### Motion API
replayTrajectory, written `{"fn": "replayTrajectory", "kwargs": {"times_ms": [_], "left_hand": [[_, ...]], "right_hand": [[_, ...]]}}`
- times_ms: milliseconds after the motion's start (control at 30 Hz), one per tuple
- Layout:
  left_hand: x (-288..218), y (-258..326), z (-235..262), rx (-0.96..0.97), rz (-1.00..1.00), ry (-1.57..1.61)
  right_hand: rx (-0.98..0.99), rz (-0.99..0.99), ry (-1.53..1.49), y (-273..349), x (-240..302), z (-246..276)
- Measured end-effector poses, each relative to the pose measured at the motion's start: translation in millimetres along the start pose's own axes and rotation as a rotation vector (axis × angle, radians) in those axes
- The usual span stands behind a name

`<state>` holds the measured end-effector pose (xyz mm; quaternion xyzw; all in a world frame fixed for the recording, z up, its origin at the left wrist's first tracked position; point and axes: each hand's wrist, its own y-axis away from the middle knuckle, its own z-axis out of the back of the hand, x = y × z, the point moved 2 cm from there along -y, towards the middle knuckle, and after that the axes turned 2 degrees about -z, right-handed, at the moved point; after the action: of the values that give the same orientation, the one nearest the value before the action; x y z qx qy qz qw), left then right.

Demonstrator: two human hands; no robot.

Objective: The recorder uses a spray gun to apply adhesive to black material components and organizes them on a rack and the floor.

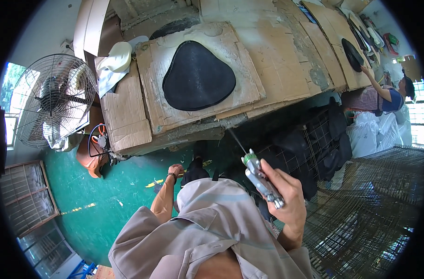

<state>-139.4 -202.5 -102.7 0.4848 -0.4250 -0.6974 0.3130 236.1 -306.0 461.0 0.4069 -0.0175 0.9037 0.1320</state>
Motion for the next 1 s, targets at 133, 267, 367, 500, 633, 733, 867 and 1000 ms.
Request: {"fn": "replayTrajectory", "kwargs": {"times_ms": [133,267,367,500,633,733,867,1000], "left_hand": [[-32,4,-14,0.067,-0.064,-0.081],[-79,10,-31,0.072,-0.396,-0.116],[-135,30,-45,0.104,-0.656,0.035],[-221,28,-48,-0.223,-0.956,0.061],[-317,50,-68,-0.61,-1.093,-0.176],[-344,50,-69,-0.813,-1.055,-0.423],[-368,59,-79,-0.769,-1.012,-0.677],[-382,54,-99,-0.787,-1.293,-0.682]], "right_hand": [[-0.184,-0.016,-0.041,8,7,-4],[-0.052,-0.052,-0.092,20,1,1],[-0.201,-0.091,-0.11,20,0,-3],[-0.227,-0.177,-0.126,16,-8,-17],[-0.206,-0.154,-0.208,13,0,-31],[-0.277,-0.188,-0.127,11,-2,-30],[-0.354,-0.359,-0.134,30,4,-24],[-0.434,-0.397,-0.16,48,-6,-41]]}}
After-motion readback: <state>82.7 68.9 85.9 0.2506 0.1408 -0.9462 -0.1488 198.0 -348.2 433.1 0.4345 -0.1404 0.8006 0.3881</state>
